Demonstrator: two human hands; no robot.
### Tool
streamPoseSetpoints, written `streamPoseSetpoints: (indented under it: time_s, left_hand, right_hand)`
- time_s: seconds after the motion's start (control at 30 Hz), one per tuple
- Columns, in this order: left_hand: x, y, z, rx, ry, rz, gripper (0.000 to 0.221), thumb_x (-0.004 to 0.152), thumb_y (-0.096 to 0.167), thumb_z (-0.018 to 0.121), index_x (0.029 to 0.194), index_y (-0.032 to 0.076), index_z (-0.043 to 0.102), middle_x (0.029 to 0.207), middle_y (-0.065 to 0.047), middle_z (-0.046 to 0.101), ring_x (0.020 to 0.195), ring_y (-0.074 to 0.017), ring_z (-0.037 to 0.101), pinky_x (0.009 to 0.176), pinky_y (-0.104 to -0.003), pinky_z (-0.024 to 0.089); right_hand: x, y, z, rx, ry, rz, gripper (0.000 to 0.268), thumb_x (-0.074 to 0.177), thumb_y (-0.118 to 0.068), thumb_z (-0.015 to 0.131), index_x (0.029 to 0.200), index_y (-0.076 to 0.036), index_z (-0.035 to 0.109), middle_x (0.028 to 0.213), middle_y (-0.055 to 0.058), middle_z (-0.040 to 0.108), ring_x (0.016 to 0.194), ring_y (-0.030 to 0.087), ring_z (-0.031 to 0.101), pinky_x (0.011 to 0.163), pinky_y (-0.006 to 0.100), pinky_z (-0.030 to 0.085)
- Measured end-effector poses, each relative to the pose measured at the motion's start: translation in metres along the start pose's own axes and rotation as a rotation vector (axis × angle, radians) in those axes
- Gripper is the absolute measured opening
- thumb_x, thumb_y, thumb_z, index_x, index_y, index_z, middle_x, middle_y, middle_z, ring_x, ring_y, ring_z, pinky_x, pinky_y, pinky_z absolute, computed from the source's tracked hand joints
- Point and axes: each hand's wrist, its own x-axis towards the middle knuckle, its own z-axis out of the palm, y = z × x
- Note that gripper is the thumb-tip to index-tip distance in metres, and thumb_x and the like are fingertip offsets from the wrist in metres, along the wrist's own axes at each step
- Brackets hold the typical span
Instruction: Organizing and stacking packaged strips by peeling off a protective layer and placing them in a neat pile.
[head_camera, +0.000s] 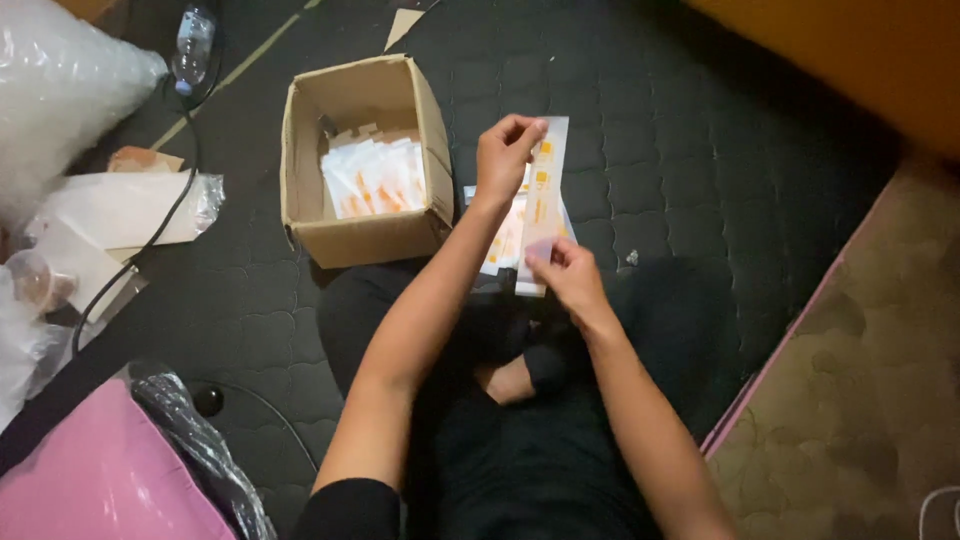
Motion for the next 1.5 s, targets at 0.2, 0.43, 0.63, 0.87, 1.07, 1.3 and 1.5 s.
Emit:
streamPoseSetpoints:
  time_s: [0.2, 0.43, 0.63, 0.87, 1.07, 1.3, 1.5]
  left_hand:
    - [0.009, -0.096, -0.035, 0.077, -0.034, -0.129, 0.022, 0.085, 0.029, 0.085, 0.091, 0.008, 0.080, 0.072, -0.009, 0.071, 0.059, -0.0135, 0.062, 0.054, -0.027, 0.052]
    - [0.017, -0.122, -0.051, 0.091, 0.012, -0.223, 0.017, 0.084, 0.028, 0.084, 0.087, 0.012, 0.081, 0.069, -0.006, 0.071, 0.056, -0.0112, 0.063, 0.055, -0.025, 0.050]
    - [0.018, -0.133, -0.049, 0.084, 0.022, -0.246, 0.015, 0.084, 0.026, 0.084, 0.087, 0.012, 0.082, 0.068, -0.006, 0.070, 0.058, -0.0122, 0.063, 0.057, -0.025, 0.051]
    - [0.014, -0.128, -0.048, 0.028, 0.018, -0.220, 0.013, 0.083, 0.023, 0.084, 0.089, 0.011, 0.081, 0.067, -0.007, 0.069, 0.056, -0.0114, 0.060, 0.057, -0.024, 0.051]
    - [0.011, -0.126, -0.048, 0.019, 0.004, -0.211, 0.013, 0.084, 0.021, 0.083, 0.090, 0.009, 0.081, 0.068, -0.007, 0.069, 0.055, -0.0115, 0.059, 0.054, -0.025, 0.050]
    - [0.007, -0.114, -0.053, -0.121, 0.060, -0.256, 0.015, 0.089, 0.015, 0.076, 0.095, 0.002, 0.075, 0.072, -0.010, 0.065, 0.050, -0.0143, 0.062, 0.046, -0.024, 0.050]
    - [-0.035, -0.060, -0.076, -0.094, -0.027, -0.310, 0.027, 0.093, 0.017, 0.073, 0.107, -0.005, 0.067, 0.084, -0.013, 0.065, 0.064, -0.0209, 0.071, 0.059, -0.027, 0.060]
  right_hand:
    - [0.013, 0.076, -0.015, 0.111, -0.142, 0.212, 0.018, 0.087, -0.011, 0.080, 0.104, -0.007, 0.074, 0.076, -0.002, 0.067, 0.067, 0.004, 0.064, 0.064, 0.018, 0.054]
    - [0.026, 0.091, 0.001, 0.091, -0.139, 0.355, 0.028, 0.088, -0.017, 0.082, 0.113, -0.006, 0.074, 0.094, 0.004, 0.074, 0.079, 0.008, 0.066, 0.072, 0.023, 0.058]
    - [0.023, 0.095, -0.002, 0.109, -0.106, 0.381, 0.025, 0.088, -0.014, 0.082, 0.110, -0.005, 0.074, 0.093, 0.004, 0.075, 0.079, 0.007, 0.067, 0.072, 0.022, 0.058]
    - [0.022, 0.091, -0.002, 0.098, -0.093, 0.368, 0.023, 0.089, -0.016, 0.083, 0.108, -0.005, 0.075, 0.092, 0.002, 0.074, 0.077, 0.006, 0.065, 0.072, 0.021, 0.058]
    - [0.018, 0.087, -0.001, 0.097, -0.078, 0.361, 0.021, 0.088, -0.016, 0.083, 0.105, -0.006, 0.075, 0.089, 0.001, 0.073, 0.074, 0.004, 0.065, 0.068, 0.018, 0.057]
    - [0.027, 0.096, -0.020, -0.087, 0.072, 0.303, 0.014, 0.092, -0.027, 0.078, 0.101, -0.016, 0.077, 0.079, 0.005, 0.074, 0.068, 0.010, 0.064, 0.058, 0.024, 0.053]
    - [0.034, 0.042, -0.046, 0.524, 0.505, 0.114, 0.015, 0.090, -0.004, 0.071, 0.099, -0.012, 0.062, 0.073, 0.003, 0.066, 0.051, 0.013, 0.065, 0.047, 0.022, 0.055]
